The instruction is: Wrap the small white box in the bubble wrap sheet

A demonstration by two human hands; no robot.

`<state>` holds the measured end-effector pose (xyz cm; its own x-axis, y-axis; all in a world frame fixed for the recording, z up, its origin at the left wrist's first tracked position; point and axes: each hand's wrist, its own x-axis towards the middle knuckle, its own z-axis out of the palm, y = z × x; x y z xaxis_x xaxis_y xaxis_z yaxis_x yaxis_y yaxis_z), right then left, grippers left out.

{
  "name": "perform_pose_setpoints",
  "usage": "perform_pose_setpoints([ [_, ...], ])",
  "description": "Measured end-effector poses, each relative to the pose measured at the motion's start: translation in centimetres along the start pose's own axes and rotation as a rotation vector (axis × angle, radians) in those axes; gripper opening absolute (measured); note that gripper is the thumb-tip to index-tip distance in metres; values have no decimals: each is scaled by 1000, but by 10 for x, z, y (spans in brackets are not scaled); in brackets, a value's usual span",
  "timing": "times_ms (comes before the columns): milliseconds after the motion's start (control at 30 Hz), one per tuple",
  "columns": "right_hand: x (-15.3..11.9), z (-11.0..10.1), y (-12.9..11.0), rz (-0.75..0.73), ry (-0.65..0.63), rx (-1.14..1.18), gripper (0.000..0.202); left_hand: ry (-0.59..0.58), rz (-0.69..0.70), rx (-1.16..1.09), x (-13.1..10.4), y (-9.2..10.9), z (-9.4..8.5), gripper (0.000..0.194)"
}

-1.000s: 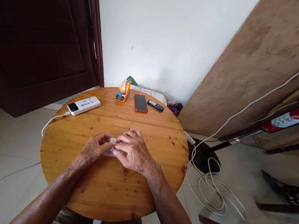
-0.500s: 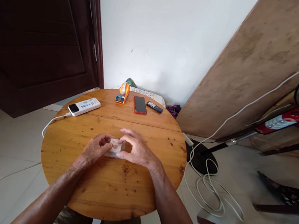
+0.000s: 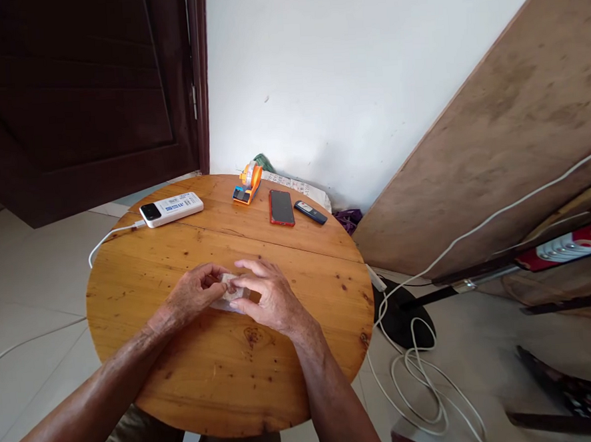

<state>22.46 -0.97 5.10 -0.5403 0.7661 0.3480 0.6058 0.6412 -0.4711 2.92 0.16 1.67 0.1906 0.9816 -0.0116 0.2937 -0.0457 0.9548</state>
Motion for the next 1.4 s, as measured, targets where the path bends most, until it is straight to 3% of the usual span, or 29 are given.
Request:
perform_pose_setpoints([
  [300,0,-2,-4,-27,-10,74,18,4,-11,30,-1,1,-2,26],
  [467,-3,-18,0,69,0,309,33,-13,-46,12,-2,4,-2,28],
  [700,-3,-7,2,205,-124,189,81,-16,-50,-1,-3,3,-2,30],
  [933,-2,4,-4,172,20,113,64,7,-23,-29,-5,7,-1,33],
  [1067,0,6,0,170,119,91,66,133,28,1,-5,8,0,44],
  [1167,1,9,5,184,101,44,65,192,71,99,-5,6,2,45],
  [1400,1,-2,6,202,88,85,54,119,102,152,-6,-1,7,39],
])
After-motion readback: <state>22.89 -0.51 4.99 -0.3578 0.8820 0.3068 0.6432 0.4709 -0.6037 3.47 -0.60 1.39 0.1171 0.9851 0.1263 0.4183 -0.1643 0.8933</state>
